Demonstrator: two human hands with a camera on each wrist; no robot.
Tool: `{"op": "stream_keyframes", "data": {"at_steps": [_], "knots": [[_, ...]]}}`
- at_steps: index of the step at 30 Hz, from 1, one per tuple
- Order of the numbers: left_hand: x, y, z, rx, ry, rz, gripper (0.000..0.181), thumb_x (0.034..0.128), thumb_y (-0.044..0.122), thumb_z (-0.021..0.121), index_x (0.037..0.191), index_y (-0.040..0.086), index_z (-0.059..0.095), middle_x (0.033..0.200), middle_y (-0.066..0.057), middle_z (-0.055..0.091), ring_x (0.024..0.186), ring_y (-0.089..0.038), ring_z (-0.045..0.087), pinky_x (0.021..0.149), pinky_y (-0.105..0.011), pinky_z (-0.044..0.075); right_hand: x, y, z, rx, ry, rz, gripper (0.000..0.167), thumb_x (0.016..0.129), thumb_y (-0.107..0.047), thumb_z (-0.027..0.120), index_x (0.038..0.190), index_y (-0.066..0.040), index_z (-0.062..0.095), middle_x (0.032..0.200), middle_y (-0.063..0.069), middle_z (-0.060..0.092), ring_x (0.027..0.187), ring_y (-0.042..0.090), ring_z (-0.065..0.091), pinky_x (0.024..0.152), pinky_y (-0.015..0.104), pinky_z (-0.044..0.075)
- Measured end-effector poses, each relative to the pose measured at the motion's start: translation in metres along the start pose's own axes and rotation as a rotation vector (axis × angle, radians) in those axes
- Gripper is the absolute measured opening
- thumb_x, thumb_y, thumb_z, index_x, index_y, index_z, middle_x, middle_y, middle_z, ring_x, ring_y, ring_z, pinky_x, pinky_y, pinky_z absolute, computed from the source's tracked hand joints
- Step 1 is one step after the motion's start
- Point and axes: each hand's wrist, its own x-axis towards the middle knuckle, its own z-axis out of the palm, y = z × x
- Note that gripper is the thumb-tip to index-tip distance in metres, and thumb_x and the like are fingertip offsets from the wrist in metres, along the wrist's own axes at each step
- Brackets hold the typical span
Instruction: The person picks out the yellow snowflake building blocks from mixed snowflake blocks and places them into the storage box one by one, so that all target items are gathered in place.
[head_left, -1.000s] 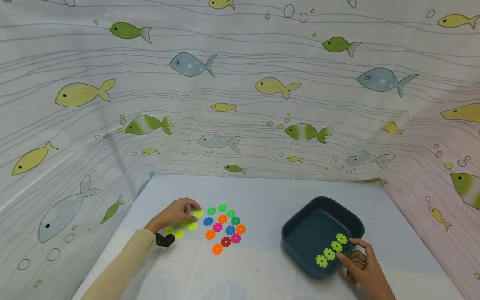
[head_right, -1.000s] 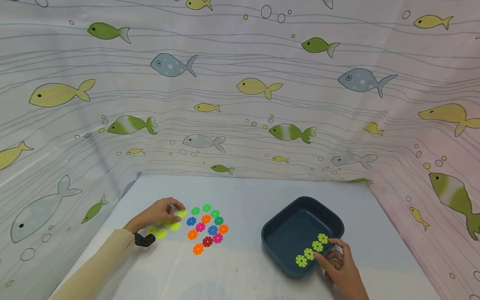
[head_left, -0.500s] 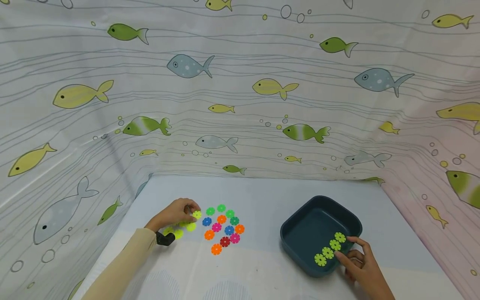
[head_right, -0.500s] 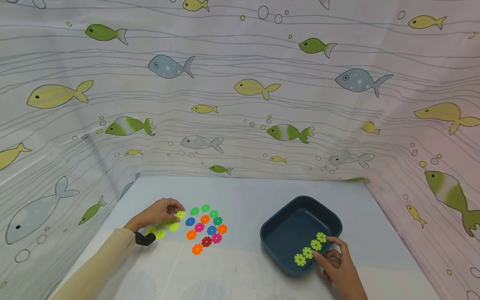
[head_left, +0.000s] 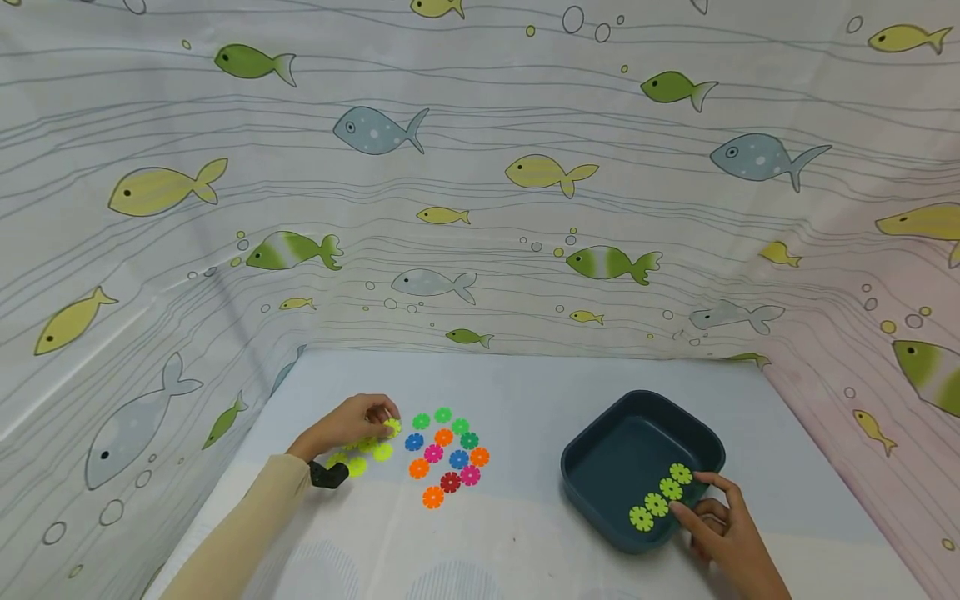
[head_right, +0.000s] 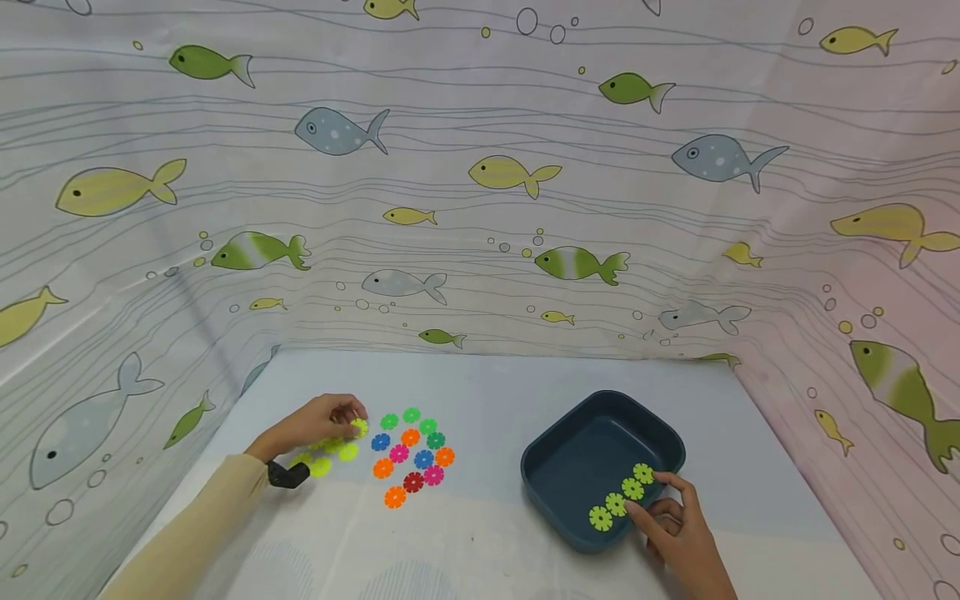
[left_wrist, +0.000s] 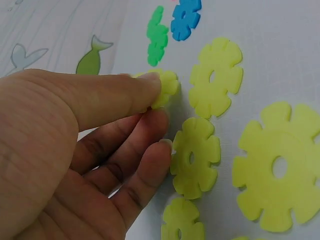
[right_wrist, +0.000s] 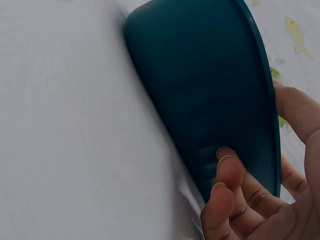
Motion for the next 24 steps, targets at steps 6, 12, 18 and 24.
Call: {"op": "stream_keyframes", "data": {"at_steps": [6,12,18,24], "knots": [[0.0,0.002,0.0,-0.061,-0.011,0.007,0.02,0.0966,0.015,0.073,0.116,0.01,0.071,0.097,-0.005,0.065,0.092,-0.025,0.058,0.08,-0.031,0.051,0.0,-0.001,0.0,0.0,0.001,0.005,0.072,0.099,-0.029,0.072,0.147,-0.014,0.02,0.091,0.016,0.062,0.061,0.026,0.057,0.052,0.038,0.051],[0.004,0.011,-0.001,-0.125,-0.016,0.02,0.027,0.0977,0.02,0.073,0.121,0.007,0.069,0.102,-0.007,0.067,0.095,-0.025,0.061,0.082,-0.029,0.053,0.0,0.002,0.0,-0.008,0.007,0.012,0.074,0.099,-0.029,0.072,0.148,-0.014,0.02,0.091,0.015,0.062,0.061,0.026,0.057,0.051,0.038,0.05],[0.009,0.02,0.0,-0.141,-0.036,0.047,0.028,0.097,0.025,0.074,0.12,0.009,0.07,0.101,-0.007,0.067,0.094,-0.026,0.062,0.082,-0.03,0.054,0.0,0.003,0.0,-0.002,0.008,-0.005,0.073,0.098,-0.03,0.072,0.148,-0.014,0.021,0.092,0.016,0.062,0.06,0.026,0.057,0.051,0.038,0.051],[0.013,0.03,0.002,-0.174,-0.054,0.086,0.026,0.0966,0.025,0.075,0.119,0.012,0.071,0.105,-0.006,0.07,0.095,-0.027,0.064,0.085,-0.032,0.055,0.001,0.005,-0.001,0.021,-0.007,-0.004,0.072,0.099,-0.029,0.072,0.147,-0.015,0.021,0.093,0.016,0.062,0.06,0.027,0.056,0.051,0.039,0.05]]}}
